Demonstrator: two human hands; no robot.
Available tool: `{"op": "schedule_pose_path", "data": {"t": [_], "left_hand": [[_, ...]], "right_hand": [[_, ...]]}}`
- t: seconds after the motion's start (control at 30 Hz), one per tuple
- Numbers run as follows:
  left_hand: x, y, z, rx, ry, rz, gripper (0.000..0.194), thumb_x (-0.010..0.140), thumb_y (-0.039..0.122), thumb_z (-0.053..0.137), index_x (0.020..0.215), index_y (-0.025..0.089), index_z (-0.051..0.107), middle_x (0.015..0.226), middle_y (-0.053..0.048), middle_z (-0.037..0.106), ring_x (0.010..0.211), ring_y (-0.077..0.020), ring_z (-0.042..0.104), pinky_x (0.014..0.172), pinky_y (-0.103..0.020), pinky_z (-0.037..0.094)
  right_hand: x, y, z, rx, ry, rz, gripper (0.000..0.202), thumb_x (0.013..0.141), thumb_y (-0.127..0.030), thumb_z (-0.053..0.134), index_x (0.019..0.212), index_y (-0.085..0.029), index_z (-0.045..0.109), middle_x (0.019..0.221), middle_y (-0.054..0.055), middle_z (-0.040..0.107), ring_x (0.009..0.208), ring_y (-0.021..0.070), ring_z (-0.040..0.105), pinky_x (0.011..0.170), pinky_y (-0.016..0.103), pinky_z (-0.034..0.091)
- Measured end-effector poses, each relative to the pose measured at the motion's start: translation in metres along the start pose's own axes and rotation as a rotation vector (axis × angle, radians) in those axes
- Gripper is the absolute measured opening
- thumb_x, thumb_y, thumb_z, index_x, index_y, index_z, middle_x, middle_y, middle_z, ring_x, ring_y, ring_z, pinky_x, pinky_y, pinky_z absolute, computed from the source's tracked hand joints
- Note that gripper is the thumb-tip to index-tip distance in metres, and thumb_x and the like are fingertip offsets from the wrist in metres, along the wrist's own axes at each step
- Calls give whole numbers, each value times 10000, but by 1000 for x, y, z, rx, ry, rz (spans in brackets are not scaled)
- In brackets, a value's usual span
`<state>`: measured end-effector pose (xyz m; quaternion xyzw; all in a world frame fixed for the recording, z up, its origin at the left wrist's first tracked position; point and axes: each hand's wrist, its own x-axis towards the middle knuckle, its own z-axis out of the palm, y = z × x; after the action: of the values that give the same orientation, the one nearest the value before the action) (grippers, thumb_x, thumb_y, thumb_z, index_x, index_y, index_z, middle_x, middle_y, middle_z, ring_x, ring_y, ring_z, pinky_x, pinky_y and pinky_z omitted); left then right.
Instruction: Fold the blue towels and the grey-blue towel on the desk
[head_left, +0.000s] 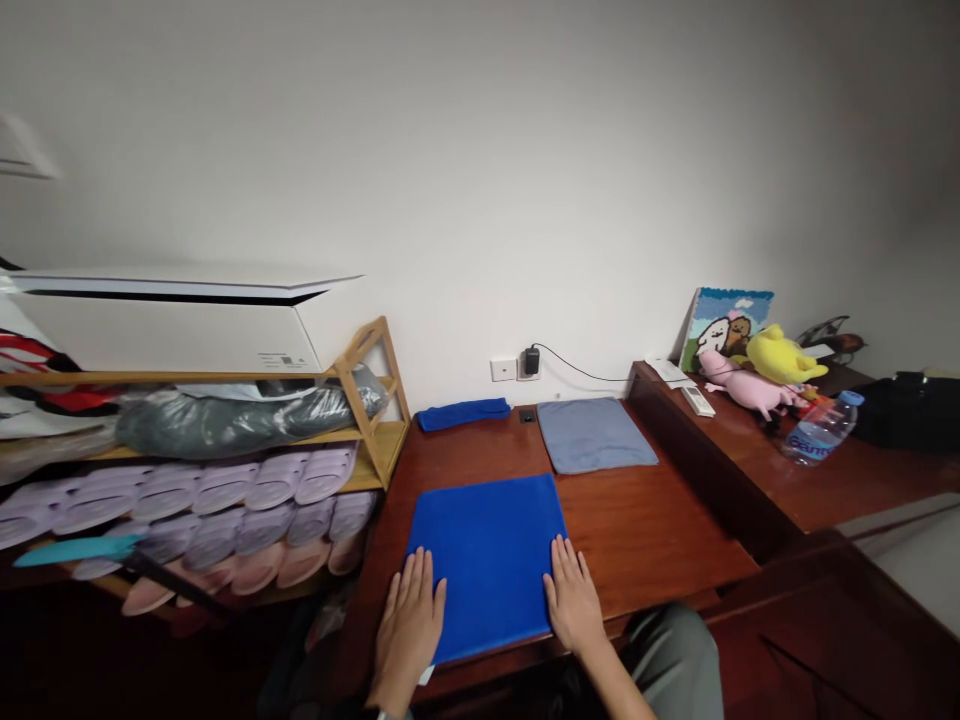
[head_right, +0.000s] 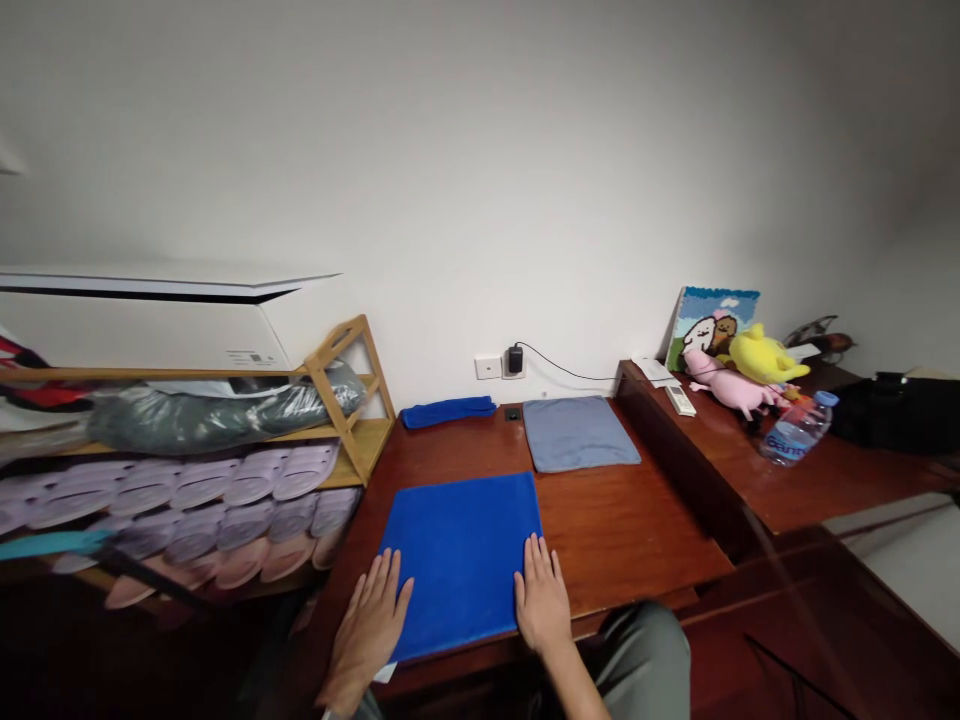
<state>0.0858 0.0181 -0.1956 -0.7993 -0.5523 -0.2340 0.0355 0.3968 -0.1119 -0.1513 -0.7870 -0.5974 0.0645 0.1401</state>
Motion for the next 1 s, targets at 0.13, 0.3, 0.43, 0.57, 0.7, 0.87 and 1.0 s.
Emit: {"op": "schedule_pose_path", "data": {"t": [0.13, 0.3, 0.43, 0.57, 0.7, 0.87, 1.0], "left_hand": [[14, 45, -9, -42, 3, 89, 709, 1126, 474, 241, 1716, 108, 387, 1724, -175, 505, 1622, -325, 457, 1349, -562, 348], [36, 156, -2, -159, -143, 363, 631, 1148, 455, 300, 1706, 182, 414, 1742, -111, 480, 1624, -268, 456, 1329, -481, 407], [38, 170, 13, -170, -194, 388, 622, 1144, 471, 311, 1693, 211, 442, 1706, -120, 531, 1595, -283, 500, 1315, -513, 424], [26, 87, 19, -85, -146, 185, 691, 1124, 530, 274, 1683, 173, 468, 1710, -144, 529, 1604, -334, 483, 1313, -576, 406], [6, -6, 17, -22, -14, -17, 781, 1097, 574, 201, 1734, 150, 356, 1693, -164, 561, 1596, -344, 489, 1316, -577, 391], [-8, -30, 12, -19, -6, -27, 822, 1084, 586, 174, 1738, 116, 336, 1701, -168, 552, 1592, -320, 498, 1321, -513, 400], [-6, -19, 8, -3, -12, -14, 810, 1084, 572, 211, 1724, 101, 371, 1719, -170, 527, 1610, -324, 473, 1335, -519, 380]], "right_hand": [[-1, 2, 1, 26, -19, -11, 659, 1161, -476, 237, 1754, -200, 313, 1809, 26, 252, 1697, 247, 262, 1391, 454, 251], [0, 0, 1, 9, 3, -4, 652, 1162, -472, 247, 1740, -192, 363, 1801, 42, 285, 1690, 258, 282, 1385, 451, 269], [0, 1, 2, 13, 18, -16, 653, 1167, -482, 226, 1737, -198, 371, 1802, 35, 290, 1688, 252, 289, 1386, 440, 269], [0, 4, 6, 17, 22, -8, 650, 1162, -477, 230, 1751, -222, 330, 1806, 12, 281, 1692, 242, 277, 1388, 425, 268], [-1, 6, 12, 12, -12, 12, 652, 1154, -468, 245, 1750, -221, 339, 1806, 4, 279, 1697, 247, 261, 1390, 426, 254], [29, -1, -1, -11, -17, 33, 652, 1137, -396, 244, 1748, -192, 350, 1802, 35, 308, 1693, 253, 283, 1389, 445, 236], [97, -16, -31, -27, -6, -27, 663, 1141, -363, 215, 1759, -136, 302, 1821, 61, 266, 1705, 230, 245, 1393, 417, 190]]}}
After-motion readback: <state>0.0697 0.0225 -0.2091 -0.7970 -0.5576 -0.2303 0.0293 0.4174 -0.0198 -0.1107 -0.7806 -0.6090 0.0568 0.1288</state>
